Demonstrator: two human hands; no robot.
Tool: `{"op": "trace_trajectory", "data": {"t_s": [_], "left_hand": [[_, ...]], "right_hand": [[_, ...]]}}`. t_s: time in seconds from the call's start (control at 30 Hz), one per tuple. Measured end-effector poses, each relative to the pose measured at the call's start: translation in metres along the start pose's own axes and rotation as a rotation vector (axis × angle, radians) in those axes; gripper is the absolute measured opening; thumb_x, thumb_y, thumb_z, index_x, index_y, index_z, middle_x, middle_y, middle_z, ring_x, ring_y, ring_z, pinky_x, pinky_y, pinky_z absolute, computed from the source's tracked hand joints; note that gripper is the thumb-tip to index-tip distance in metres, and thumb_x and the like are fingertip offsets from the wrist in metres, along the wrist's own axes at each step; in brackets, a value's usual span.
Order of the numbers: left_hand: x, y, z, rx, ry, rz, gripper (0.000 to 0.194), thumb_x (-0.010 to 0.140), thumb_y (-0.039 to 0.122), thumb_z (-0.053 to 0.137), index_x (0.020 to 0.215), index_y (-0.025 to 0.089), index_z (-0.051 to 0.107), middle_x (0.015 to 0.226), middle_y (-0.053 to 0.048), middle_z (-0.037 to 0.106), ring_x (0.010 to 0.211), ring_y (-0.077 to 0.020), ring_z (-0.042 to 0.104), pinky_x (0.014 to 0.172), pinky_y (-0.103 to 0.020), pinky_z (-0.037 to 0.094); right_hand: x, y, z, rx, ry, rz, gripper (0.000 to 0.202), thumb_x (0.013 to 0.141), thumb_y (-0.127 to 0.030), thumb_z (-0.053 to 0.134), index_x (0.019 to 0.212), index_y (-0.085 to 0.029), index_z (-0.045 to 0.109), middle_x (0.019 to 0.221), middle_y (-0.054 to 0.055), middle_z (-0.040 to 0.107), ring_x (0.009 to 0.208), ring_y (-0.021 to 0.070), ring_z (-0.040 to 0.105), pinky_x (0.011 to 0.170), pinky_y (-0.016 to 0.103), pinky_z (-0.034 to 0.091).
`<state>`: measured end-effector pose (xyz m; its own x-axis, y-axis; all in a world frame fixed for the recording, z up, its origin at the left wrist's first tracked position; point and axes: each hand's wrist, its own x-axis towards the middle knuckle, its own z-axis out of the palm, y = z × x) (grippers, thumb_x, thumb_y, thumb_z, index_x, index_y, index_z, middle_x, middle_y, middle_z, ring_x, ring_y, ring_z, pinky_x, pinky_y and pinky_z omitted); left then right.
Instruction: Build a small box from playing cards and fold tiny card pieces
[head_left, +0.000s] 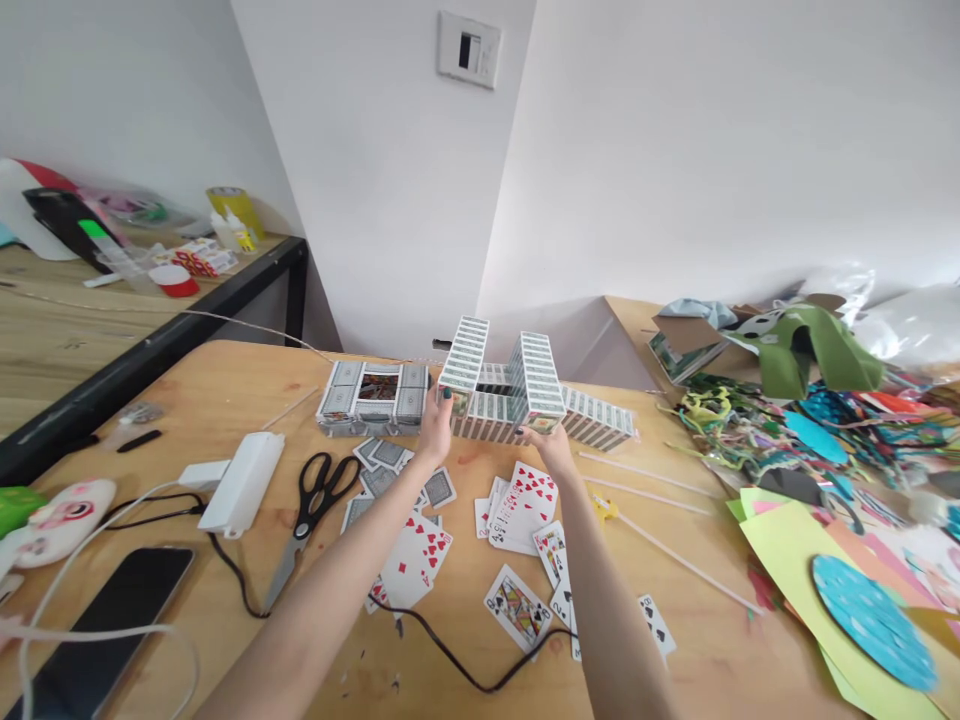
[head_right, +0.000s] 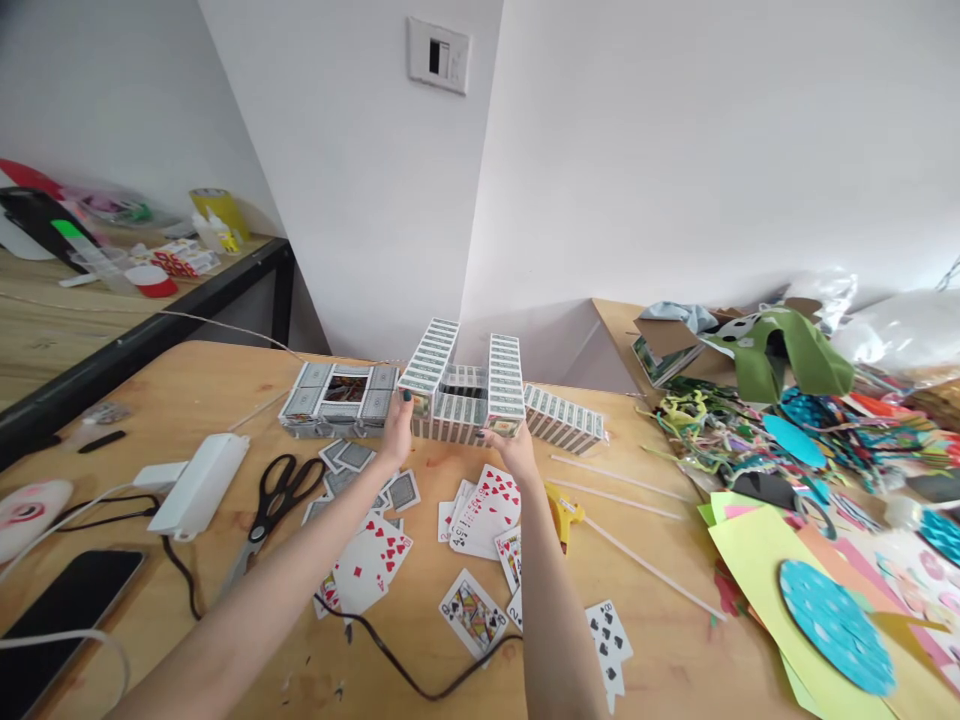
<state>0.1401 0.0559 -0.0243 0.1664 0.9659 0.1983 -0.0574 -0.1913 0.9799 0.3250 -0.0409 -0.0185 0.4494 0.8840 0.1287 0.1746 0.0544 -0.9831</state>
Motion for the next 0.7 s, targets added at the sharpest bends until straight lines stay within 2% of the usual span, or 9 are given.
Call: {"op": "trace_trajectory", "data": {"t_s": [0.13, 0.37, 0.53, 0.7], "left_hand": [[-0.005, -0.006, 0.005, 0.035, 0.035, 0.092, 0.052, 0.086, 0.054, 0.037, 0.126, 0.022, 0.043, 0.127, -0.01, 0.05, 0.122, -0.024, 0.042, 0.103, -0.038, 0.029], [-0.001, -0.019, 0.005, -0.025, -0.018, 0.029, 0.053, 0.086, 0.058, 0.033, 0.125, 0.023, 0.043, 0.129, -0.01, 0.047, 0.124, -0.0231, 0.04, 0.102, -0.035, 0.032], [-0.009, -0.027, 0.001, 0.142, 0.033, 0.094, 0.051, 0.087, 0.057, 0.025, 0.112, 0.021, 0.052, 0.118, -0.012, 0.051, 0.116, -0.023, 0.044, 0.102, -0.038, 0.032], [-0.019, -0.028, -0.005, 0.17, 0.064, 0.093, 0.05, 0.087, 0.058, 0.025, 0.103, 0.021, 0.054, 0.113, -0.011, 0.049, 0.112, -0.0224, 0.046, 0.1, -0.039, 0.033]], "right_hand": [[-0.003, 0.006, 0.004, 0.034, 0.019, -0.021, 0.058, 0.06, -0.046, 0.072, 0.108, -0.017, 0.056, 0.107, 0.012, 0.064, 0.1, 0.0275, 0.058, 0.089, 0.044, 0.043], [-0.008, 0.017, 0.007, 0.106, 0.046, -0.031, 0.051, 0.071, -0.05, 0.06, 0.113, -0.021, 0.055, 0.113, 0.009, 0.061, 0.109, 0.026, 0.053, 0.095, 0.043, 0.038], [-0.015, 0.017, 0.009, 0.085, 0.083, -0.05, 0.048, 0.078, -0.051, 0.052, 0.116, -0.021, 0.054, 0.118, 0.009, 0.058, 0.111, 0.0244, 0.051, 0.098, 0.042, 0.035], [-0.022, 0.015, 0.01, 0.054, 0.093, -0.056, 0.048, 0.082, -0.053, 0.045, 0.118, -0.023, 0.053, 0.124, 0.007, 0.054, 0.118, 0.0242, 0.046, 0.102, 0.041, 0.031]]}}
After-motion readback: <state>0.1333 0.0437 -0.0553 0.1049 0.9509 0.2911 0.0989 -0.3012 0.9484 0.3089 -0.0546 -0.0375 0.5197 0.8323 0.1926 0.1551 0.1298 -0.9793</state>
